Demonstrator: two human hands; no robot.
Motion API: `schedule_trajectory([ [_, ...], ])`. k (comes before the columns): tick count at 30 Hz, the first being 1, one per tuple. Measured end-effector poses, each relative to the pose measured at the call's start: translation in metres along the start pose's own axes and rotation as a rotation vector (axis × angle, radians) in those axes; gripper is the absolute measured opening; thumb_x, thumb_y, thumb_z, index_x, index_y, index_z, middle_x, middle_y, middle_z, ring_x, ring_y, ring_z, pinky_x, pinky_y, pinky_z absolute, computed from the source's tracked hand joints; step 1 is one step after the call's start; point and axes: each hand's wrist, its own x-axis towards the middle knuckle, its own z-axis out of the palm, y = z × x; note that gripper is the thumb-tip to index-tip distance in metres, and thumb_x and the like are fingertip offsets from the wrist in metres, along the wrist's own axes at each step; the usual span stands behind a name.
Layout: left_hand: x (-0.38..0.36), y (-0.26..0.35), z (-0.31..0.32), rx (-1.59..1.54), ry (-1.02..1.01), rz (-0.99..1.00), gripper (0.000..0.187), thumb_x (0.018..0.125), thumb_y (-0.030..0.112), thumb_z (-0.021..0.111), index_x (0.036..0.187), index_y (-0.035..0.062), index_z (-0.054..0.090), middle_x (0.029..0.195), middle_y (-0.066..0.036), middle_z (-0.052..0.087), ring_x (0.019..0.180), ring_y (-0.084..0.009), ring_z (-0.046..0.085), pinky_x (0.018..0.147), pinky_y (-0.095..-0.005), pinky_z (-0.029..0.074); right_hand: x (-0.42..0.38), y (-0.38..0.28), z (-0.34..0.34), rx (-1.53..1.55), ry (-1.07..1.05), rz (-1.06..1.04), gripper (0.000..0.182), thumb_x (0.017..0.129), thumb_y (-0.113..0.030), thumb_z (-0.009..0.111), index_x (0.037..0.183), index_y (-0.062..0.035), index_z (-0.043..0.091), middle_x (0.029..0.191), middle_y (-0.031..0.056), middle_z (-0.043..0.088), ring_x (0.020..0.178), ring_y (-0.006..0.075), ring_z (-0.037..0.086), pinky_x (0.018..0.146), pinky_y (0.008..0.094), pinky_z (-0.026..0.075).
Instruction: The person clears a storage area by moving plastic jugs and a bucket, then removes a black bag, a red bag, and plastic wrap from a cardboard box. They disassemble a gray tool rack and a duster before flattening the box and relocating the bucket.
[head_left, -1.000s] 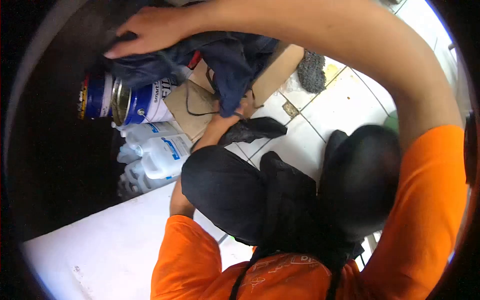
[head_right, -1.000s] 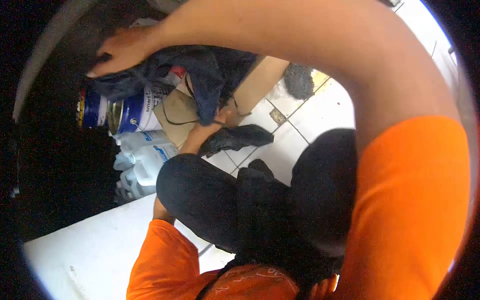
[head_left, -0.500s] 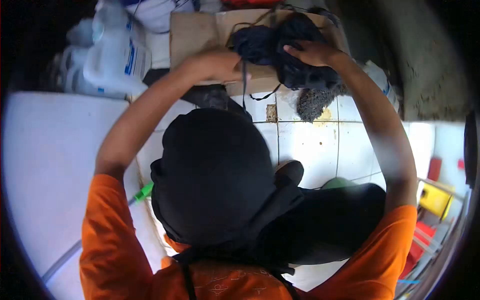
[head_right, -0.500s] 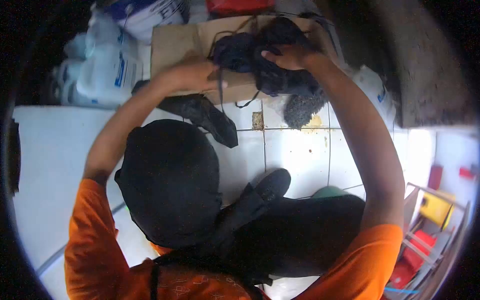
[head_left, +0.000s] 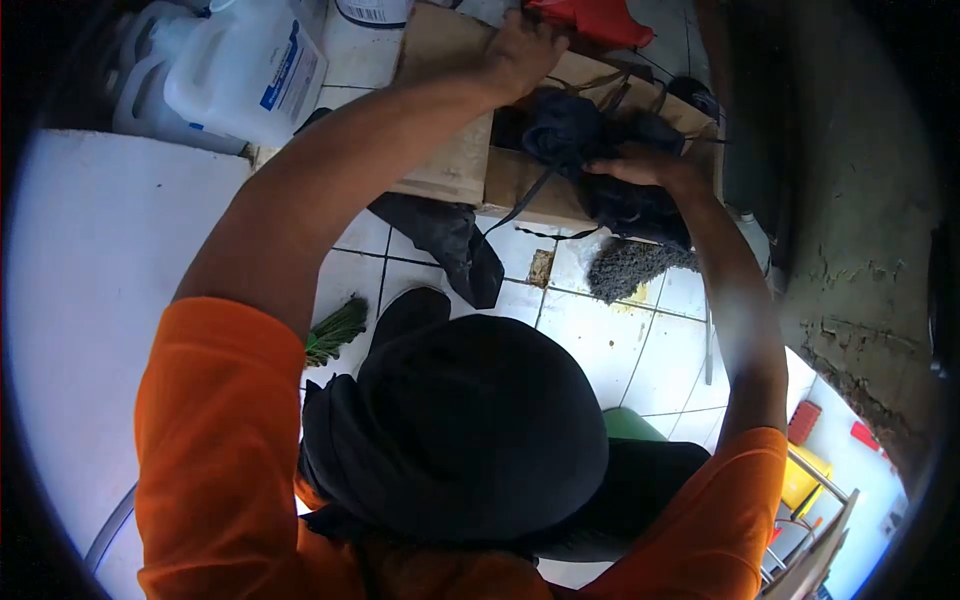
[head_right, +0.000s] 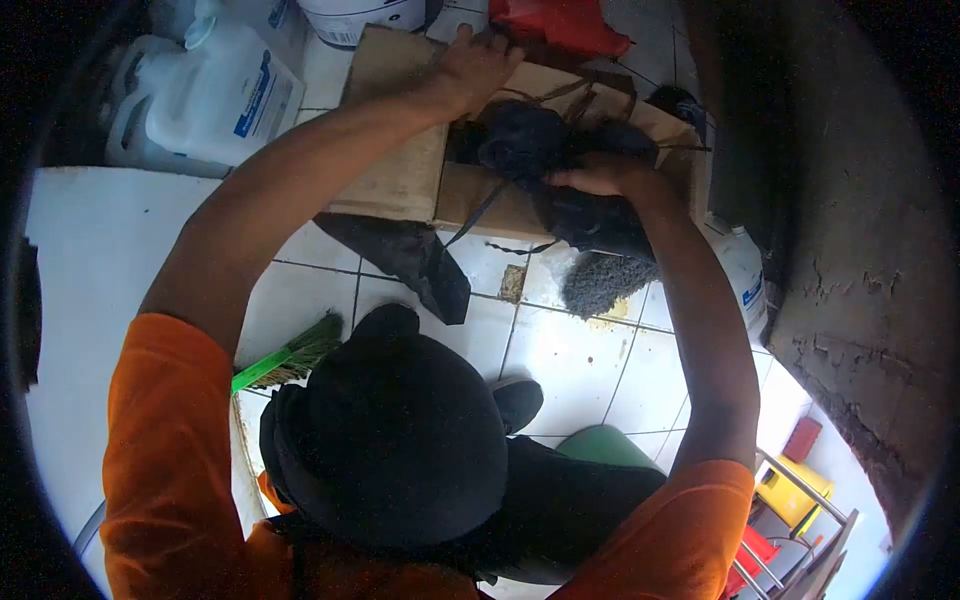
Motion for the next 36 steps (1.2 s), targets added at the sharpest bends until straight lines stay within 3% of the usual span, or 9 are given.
schedule_trajectory([
  [7,0.016,0.011,0.013,0.034,0.144,-0.017,0.062,0.075,0.02,0.07,0.129,0.009,0.043,0.107,-0.012,0.06,0.097,-0.0248,0.061,0.093,-0.0487,0.03,0.07,0.065,0.037,-0.137,0.469,-0.064,0.09,0.08,-0.076,0.043,0.142,-0.0105,0.04,0.142,0.0178,0.044,0.131,0.0348,0.042,0.108,0.0462,0.034],
  [9,0.014,0.02,0.01,-0.025,0.149,-0.017,0.055,0.078,0.02,0.066,0.127,0.0089,0.044,0.107,-0.013,0.06,0.097,-0.0258,0.061,0.093,-0.0487,0.03,0.043,0.049,0.022,0.071,0.49,0.431,0.086,0.08,-0.077,0.043,0.138,-0.0137,0.045,0.139,0.0166,0.048,0.128,0.036,0.046,0.103,0.0508,0.038],
  [13,0.017,0.024,0.0,-0.062,0.114,-0.063,0.037,0.088,0.02,0.053,0.124,0.0139,0.05,0.118,-0.01,0.058,0.11,-0.0255,0.057,0.093,-0.053,0.028,0.046,0.071,0.013,0.082,0.425,0.612,0.081,0.082,-0.074,0.043,0.133,-0.012,0.051,0.134,0.0174,0.052,0.127,0.0367,0.047,0.101,0.0541,0.039],
  [18,0.03,0.018,0.001,-0.149,0.101,-0.142,0.052,0.081,0.027,0.066,0.128,0.0134,0.048,0.121,-0.011,0.057,0.114,-0.0257,0.055,0.096,-0.0547,0.028,0.031,0.07,-0.005,-0.034,0.436,0.298,0.076,0.083,-0.069,0.047,0.132,-0.0108,0.051,0.132,0.0218,0.052,0.124,0.0381,0.048,0.101,0.0475,0.04],
  [22,0.078,-0.016,-0.001,-0.358,-0.262,-0.004,0.08,0.08,0.051,0.067,0.142,0.01,0.037,0.138,-0.02,0.045,0.123,-0.0365,0.048,0.105,-0.0458,0.038,-0.036,0.046,-0.017,-0.121,0.586,0.158,0.065,0.088,-0.057,0.052,0.13,-0.0071,0.05,0.128,0.0215,0.054,0.119,0.0382,0.051,0.1,0.0434,0.04],
  [24,0.13,-0.034,0.03,-0.887,-0.191,0.12,0.08,0.08,0.057,0.064,0.143,0.0154,0.037,0.129,-0.022,0.052,0.119,-0.0352,0.051,0.103,-0.046,0.039,-0.078,0.025,-0.016,-0.14,0.755,0.08,0.061,0.089,-0.051,0.055,0.13,-0.0065,0.05,0.125,0.0216,0.055,0.118,0.038,0.052,0.1,0.0423,0.04],
  [26,0.088,-0.06,-0.053,-0.771,0.086,0.078,0.059,0.082,0.044,0.065,0.129,0.0125,0.05,0.09,-0.022,0.066,0.086,-0.0365,0.066,0.082,-0.0521,0.052,-0.095,0.026,-0.008,-0.053,0.964,-0.158,0.058,0.088,-0.041,0.061,0.135,-0.0092,0.045,0.126,0.0251,0.052,0.115,0.0415,0.053,0.099,0.0482,0.042],
  [31,0.18,-0.034,0.08,-0.619,-0.078,-0.31,0.078,0.082,0.046,0.066,0.142,0.0188,0.024,0.125,-0.019,0.044,0.112,-0.0351,0.051,0.095,-0.0501,0.044,-0.097,0.031,0.024,0.096,0.998,-0.187,0.065,0.088,-0.04,0.062,0.142,-0.0135,0.035,0.136,0.0266,0.041,0.125,0.0452,0.041,0.101,0.053,0.038],
  [36,0.214,-0.014,0.134,-0.629,-0.194,-0.407,0.098,0.082,0.047,0.068,0.152,0.0238,0.004,0.152,-0.016,0.026,0.132,-0.0339,0.039,0.105,-0.0485,0.038,-0.048,0.066,0.082,0.206,0.954,-0.144,0.069,0.087,-0.043,0.059,0.145,-0.0163,0.031,0.14,0.0283,0.034,0.128,0.0489,0.036,0.106,0.0573,0.03],
])
